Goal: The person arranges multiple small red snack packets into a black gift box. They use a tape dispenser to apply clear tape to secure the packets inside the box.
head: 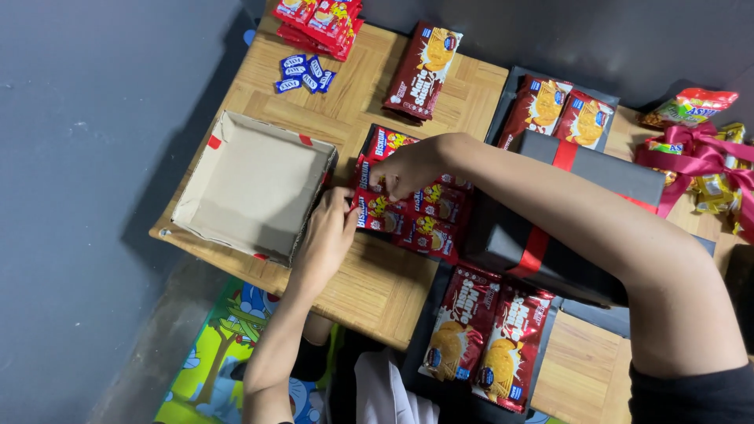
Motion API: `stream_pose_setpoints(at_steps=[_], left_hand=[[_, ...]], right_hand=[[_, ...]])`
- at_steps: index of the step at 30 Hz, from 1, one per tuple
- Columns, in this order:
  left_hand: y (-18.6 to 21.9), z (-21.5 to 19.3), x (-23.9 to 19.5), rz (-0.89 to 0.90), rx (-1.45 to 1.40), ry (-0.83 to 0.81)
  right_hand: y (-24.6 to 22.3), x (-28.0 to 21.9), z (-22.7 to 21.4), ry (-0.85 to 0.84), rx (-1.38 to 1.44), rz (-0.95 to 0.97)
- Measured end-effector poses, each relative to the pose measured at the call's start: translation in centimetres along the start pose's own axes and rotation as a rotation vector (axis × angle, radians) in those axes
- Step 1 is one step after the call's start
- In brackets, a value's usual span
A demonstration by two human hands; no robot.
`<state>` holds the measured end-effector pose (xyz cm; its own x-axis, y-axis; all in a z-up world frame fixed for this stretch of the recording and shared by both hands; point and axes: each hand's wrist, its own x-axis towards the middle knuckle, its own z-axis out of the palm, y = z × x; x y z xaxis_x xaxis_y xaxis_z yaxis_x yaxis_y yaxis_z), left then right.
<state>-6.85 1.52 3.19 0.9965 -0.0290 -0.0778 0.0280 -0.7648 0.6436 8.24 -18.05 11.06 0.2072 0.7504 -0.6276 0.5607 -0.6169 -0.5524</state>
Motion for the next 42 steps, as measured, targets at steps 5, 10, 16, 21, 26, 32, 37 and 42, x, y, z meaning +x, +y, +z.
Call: stream_pose_setpoints(at_steps=[5,10,16,21,26,32,37,42], left_hand=[[1.3,-0.2,0.1,-0.066,0.119,-0.01],[0.2,1.1,0.6,-0.047,0.26,0.029],[2.4,-0.5,-0.4,-0.025,0.351,0.066],[2.3,-1.0,-1.9,0.28,0.456,-0.028],[0.1,0.8,-3.2,0.355,0.471,-0.032],[-1.0,2.4,-3.1,0.348,0.461,0.011],[-0.6,2.0,-2.7,0.378,0.452,0.036],[-0.9,1.8,-1.1,0.429,0.533,0.059]], right_hand=[[-1.2,-0.8,-0.1,0.018,-0.038,-0.014],[-0.1,0.5,0.6,0.048,-0.125,-0.063],[0.5,1.1,0.7,0.038,-0.175,-0.068],[0.4,0.7,0.4,0.023,-0.182,-0.052],[1.1,1.5,0.9,0.015,-0.204,-0.042],[0.9,1.2,0.5,0.034,-0.19,-0.03],[-0.2,0.3,0.1,0.045,-0.145,0.015],[-0.1,0.4,0.2,0.07,-0.14,0.054]])
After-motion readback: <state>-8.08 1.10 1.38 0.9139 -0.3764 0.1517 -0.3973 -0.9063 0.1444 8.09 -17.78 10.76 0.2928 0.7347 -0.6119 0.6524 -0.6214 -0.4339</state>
